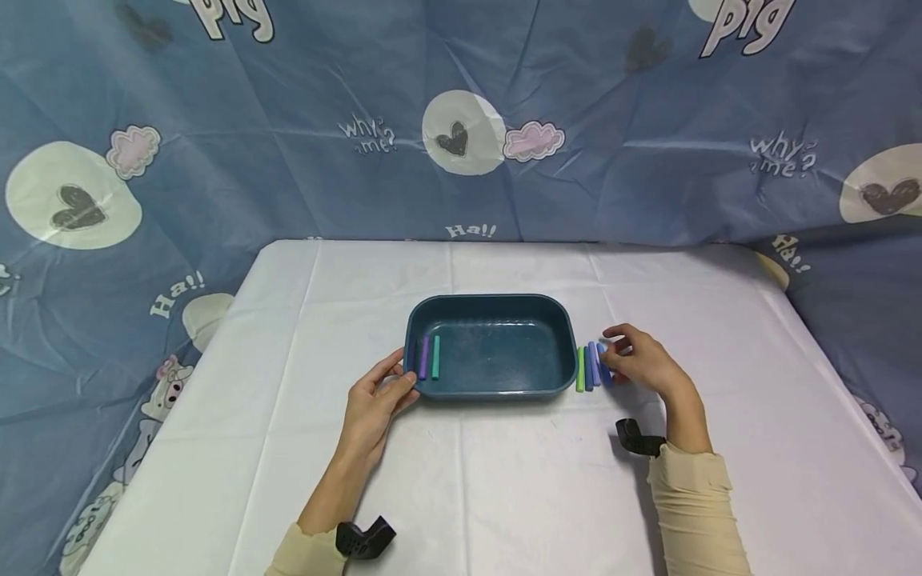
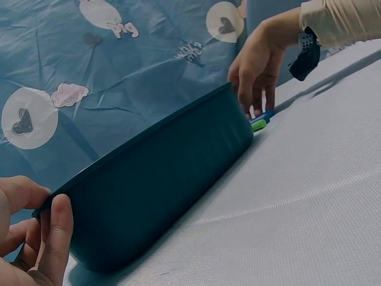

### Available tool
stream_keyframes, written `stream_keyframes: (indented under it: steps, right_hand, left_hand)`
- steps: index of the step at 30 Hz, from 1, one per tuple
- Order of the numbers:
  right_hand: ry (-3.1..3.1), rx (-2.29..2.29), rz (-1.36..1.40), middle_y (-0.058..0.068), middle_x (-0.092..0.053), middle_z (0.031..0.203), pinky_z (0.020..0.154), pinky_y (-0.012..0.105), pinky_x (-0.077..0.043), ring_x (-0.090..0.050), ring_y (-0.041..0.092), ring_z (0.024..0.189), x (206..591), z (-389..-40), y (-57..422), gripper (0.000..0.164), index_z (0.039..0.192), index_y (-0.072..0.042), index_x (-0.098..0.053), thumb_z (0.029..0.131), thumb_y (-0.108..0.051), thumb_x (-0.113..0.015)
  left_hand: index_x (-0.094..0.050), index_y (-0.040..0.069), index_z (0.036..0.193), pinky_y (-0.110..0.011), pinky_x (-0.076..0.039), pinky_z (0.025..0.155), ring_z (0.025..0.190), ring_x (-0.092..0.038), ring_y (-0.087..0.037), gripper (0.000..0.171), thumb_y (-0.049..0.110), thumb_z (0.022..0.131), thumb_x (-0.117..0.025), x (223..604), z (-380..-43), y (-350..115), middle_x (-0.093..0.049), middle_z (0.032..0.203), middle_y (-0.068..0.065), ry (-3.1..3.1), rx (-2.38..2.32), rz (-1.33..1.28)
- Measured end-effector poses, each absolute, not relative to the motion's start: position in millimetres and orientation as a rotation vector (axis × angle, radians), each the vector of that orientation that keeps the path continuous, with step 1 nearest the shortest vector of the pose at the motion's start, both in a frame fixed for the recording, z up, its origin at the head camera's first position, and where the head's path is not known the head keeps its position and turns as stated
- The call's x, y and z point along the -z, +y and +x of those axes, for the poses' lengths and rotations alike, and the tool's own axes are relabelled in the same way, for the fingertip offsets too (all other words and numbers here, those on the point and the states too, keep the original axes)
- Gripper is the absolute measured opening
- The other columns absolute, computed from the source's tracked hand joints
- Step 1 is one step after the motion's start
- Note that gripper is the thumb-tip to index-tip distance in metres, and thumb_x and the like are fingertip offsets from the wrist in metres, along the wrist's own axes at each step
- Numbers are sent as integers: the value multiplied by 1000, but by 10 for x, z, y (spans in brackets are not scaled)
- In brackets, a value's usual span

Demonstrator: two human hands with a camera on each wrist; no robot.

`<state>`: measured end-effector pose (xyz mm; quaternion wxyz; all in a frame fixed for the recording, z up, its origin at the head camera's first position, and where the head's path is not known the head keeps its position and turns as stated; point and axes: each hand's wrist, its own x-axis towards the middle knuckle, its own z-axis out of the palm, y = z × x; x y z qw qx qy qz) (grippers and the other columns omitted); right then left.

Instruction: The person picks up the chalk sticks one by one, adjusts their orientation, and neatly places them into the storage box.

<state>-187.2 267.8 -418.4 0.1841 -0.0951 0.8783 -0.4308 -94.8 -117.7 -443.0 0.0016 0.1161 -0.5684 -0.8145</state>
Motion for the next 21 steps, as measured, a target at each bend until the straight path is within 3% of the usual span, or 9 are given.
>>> stream_keyframes:
  steps: [21]
  right_hand:
    - [2612,1061,-269,24,-53,101,61,28,-59,-61,20,77,4224,-1865,2571,38,123,10,-48,89,-4,-56]
  left_hand:
    - [-56,11,130,-24,-60,78,75,-59,-6,50,1,83,-69,4439,-950,-1172,-46,105,-4,-1767,2554,376]
